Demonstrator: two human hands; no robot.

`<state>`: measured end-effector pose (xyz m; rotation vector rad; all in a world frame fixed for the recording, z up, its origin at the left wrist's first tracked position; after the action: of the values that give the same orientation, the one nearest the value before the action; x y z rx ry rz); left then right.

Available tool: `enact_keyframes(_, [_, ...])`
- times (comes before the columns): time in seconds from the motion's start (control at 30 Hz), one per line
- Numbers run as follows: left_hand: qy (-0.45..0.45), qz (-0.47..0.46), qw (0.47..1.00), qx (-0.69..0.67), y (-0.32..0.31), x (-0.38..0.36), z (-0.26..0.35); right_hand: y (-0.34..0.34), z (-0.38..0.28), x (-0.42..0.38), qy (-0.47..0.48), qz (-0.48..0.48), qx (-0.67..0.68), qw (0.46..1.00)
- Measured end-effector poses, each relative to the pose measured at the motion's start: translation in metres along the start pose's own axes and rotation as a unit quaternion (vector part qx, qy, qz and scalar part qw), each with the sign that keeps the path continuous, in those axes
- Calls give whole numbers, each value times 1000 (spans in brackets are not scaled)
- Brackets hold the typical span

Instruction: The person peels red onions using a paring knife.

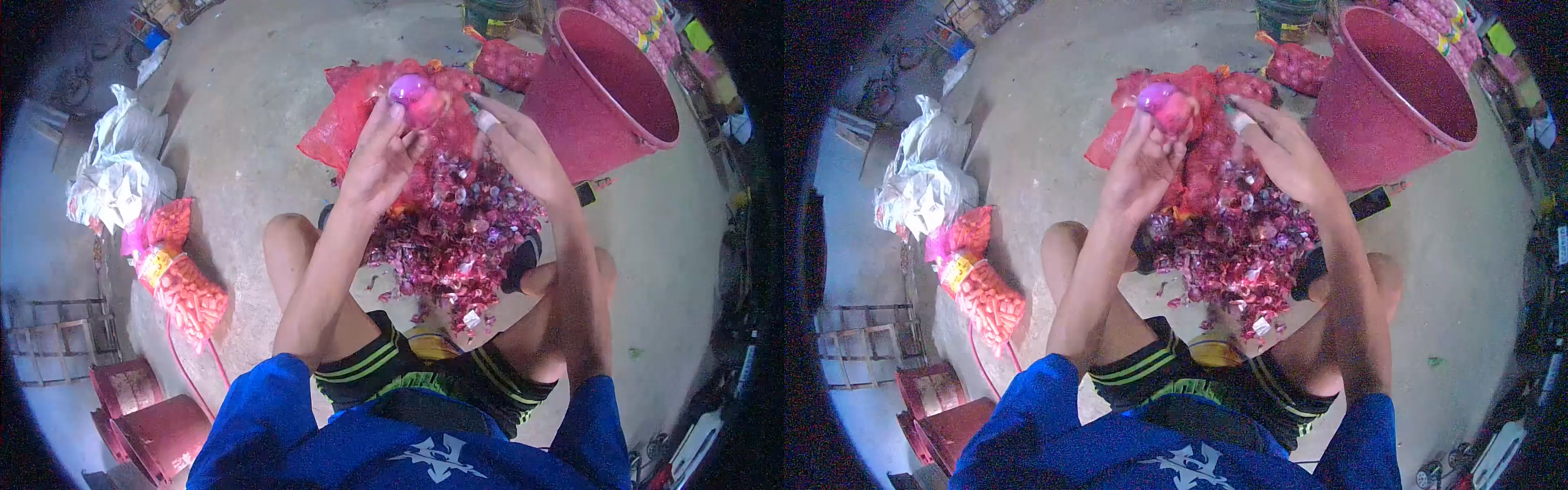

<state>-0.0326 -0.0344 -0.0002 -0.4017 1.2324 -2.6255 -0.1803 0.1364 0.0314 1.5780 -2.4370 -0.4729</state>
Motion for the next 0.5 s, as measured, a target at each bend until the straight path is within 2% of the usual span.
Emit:
enact_keyframes(0.07, [-9,6,1000,15,-4,0,-2,-4,-5,3,102,31,1,994])
enact_keyframes(0.1, [-19,11,999,32,-6,-1,-2,-7,-10,-1,100,31,0,995])
enact_keyframes(0.17, [-17,20,999,33,-3,1,-5,-15,-22,-8,51,0,112,992])
enact_keyframes(0.27, [-3,23,999,31,0,2,-8,-21,-15,-6,79,16,46,996])
enact_keyframes(0.43, [10,28,999,38,-1,1,-11,-17,-4,-5,75,1,61,995])
enact_keyframes(0.5, [45,45,997,-47,-6,1,-6,-13,-1,-4,69,4,58,996])
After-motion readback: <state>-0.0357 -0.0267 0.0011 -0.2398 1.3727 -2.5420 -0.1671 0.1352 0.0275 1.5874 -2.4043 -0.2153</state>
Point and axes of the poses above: each hand's wrist, its own x-axis towards the middle knuckle, its own y-axis out of the back of the hand, z = x × y, the point moved 2 cm from there along x, towards the middle knuckle, and after that the axes turned 8 degrees about -z, right-handed, at the moved point
